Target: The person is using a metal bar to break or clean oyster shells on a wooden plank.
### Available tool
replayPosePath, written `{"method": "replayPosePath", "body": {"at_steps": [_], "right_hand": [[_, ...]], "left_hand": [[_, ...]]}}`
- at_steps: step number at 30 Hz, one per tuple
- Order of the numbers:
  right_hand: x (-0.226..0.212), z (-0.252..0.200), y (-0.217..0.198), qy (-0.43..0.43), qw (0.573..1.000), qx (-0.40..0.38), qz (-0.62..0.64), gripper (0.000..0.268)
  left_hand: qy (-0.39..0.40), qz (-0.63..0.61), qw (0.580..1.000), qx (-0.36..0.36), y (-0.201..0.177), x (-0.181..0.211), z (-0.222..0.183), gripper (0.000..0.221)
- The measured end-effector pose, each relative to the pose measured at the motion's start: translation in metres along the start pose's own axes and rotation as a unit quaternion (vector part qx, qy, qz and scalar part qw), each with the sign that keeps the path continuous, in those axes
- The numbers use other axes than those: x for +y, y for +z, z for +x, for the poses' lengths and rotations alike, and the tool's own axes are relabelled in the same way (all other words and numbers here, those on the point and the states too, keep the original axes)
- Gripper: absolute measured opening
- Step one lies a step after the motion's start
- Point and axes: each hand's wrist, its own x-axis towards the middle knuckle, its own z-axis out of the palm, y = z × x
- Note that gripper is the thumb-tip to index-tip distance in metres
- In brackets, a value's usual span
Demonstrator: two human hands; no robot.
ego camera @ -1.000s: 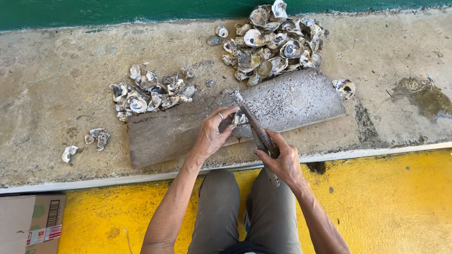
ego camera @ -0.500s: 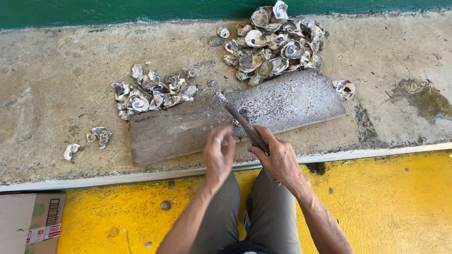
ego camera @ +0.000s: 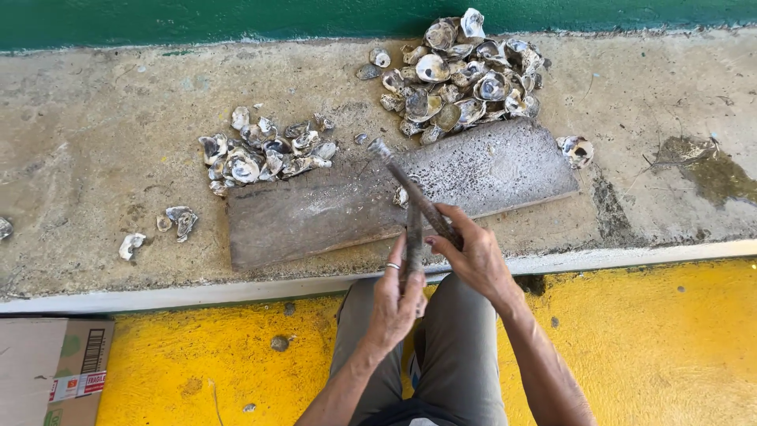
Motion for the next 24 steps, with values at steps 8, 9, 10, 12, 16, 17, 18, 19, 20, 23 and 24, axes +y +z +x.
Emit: {"method": "replayPosePath", "body": {"at_steps": [8, 9, 10, 12, 16, 17, 18, 19, 20, 23, 24], "right_hand": [[-0.013, -0.016, -0.017, -0.006, 0.999, 0.051, 0.017, 0.056], [-0.017, -0.016, -0.018, 0.009, 0.998, 0.048, 0.025, 0.058], [-0.016, -0.017, -0.016, 0.009, 0.998, 0.048, 0.027, 0.058], [-0.012, -0.019, -0.014, 0.006, 0.999, 0.043, 0.032, 0.058], [-0.006, -0.023, -0.011, 0.019, 0.998, 0.042, 0.037, 0.058], [-0.005, -0.023, -0.011, 0.016, 0.998, 0.043, 0.040, 0.058], [-0.004, -0.023, -0.011, 0.013, 0.998, 0.044, 0.042, 0.058], [-0.007, -0.022, -0.012, 0.013, 0.998, 0.045, 0.043, 0.058], [-0.009, -0.021, -0.013, 0.018, 0.998, 0.042, 0.035, 0.058], [-0.014, -0.021, -0.015, 0.015, 0.999, 0.039, 0.024, 0.058], [-0.015, -0.021, -0.015, 0.005, 0.999, 0.040, 0.023, 0.059]], "left_hand": [[-0.058, 0.030, 0.997, -0.040, -0.067, 0.032, 0.008, 0.059], [-0.063, 0.041, 0.996, -0.042, -0.074, 0.034, 0.010, 0.058], [-0.063, 0.043, 0.996, -0.041, -0.080, 0.036, 0.012, 0.058], [-0.077, 0.047, 0.994, -0.059, -0.089, 0.042, 0.017, 0.059], [-0.063, 0.065, 0.993, -0.071, -0.098, 0.054, 0.025, 0.057], [-0.053, 0.093, 0.991, -0.077, -0.098, 0.056, 0.026, 0.057], [-0.042, 0.122, 0.988, -0.083, -0.099, 0.058, 0.028, 0.057], [-0.042, 0.123, 0.988, -0.083, -0.100, 0.060, 0.028, 0.057], [-0.048, 0.135, 0.986, -0.088, -0.100, 0.063, 0.029, 0.057], [-0.054, 0.167, 0.980, -0.093, -0.100, 0.070, 0.030, 0.055], [-0.052, 0.189, 0.976, -0.094, -0.101, 0.073, 0.031, 0.055]]}}
